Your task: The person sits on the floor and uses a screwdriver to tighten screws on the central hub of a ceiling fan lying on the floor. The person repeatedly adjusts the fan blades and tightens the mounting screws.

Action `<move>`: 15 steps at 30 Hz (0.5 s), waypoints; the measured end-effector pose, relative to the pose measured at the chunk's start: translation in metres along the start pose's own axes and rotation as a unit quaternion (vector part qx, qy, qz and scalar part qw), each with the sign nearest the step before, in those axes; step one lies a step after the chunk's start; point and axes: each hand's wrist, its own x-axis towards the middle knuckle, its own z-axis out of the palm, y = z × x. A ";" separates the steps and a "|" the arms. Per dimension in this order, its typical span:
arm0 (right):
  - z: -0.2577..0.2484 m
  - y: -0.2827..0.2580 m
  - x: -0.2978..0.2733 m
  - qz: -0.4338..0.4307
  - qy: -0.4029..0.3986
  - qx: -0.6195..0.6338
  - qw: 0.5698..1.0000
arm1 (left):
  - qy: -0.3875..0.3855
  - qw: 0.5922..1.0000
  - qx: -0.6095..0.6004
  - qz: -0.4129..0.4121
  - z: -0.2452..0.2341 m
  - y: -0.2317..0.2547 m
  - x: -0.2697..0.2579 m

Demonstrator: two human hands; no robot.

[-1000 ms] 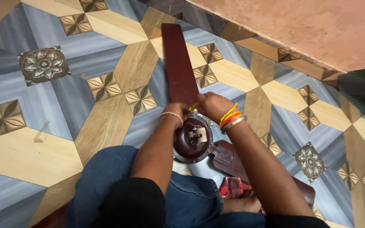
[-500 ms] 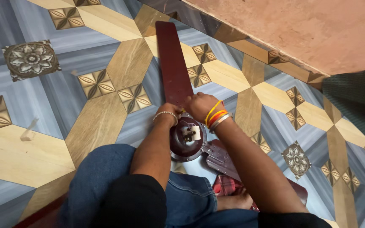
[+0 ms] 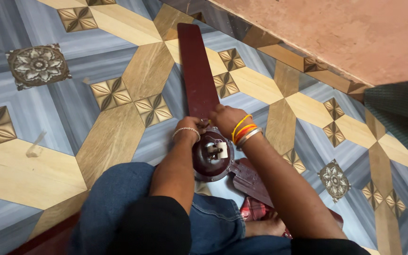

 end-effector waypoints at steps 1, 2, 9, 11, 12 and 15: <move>0.000 -0.001 -0.001 0.002 -0.006 -0.011 1.000 | 0.030 0.999 0.037 -0.006 0.001 0.000 -0.003; 0.000 -0.002 -0.001 0.006 -0.011 -0.023 1.000 | 0.059 0.995 0.075 -0.010 0.003 0.001 -0.004; 0.003 -0.002 0.007 0.033 -0.055 -0.061 0.996 | 0.081 0.992 0.094 -0.033 0.006 -0.018 0.016; 0.003 0.001 0.011 0.060 -0.083 -0.054 0.993 | 0.049 0.995 0.089 -0.013 0.008 -0.026 0.024; 0.003 0.002 0.013 0.074 -0.096 -0.051 0.991 | 0.034 0.996 0.087 -0.003 0.009 -0.028 0.026; 0.001 0.003 0.016 0.101 -0.088 -0.044 0.990 | 0.003 0.996 0.084 -0.042 0.008 -0.027 0.028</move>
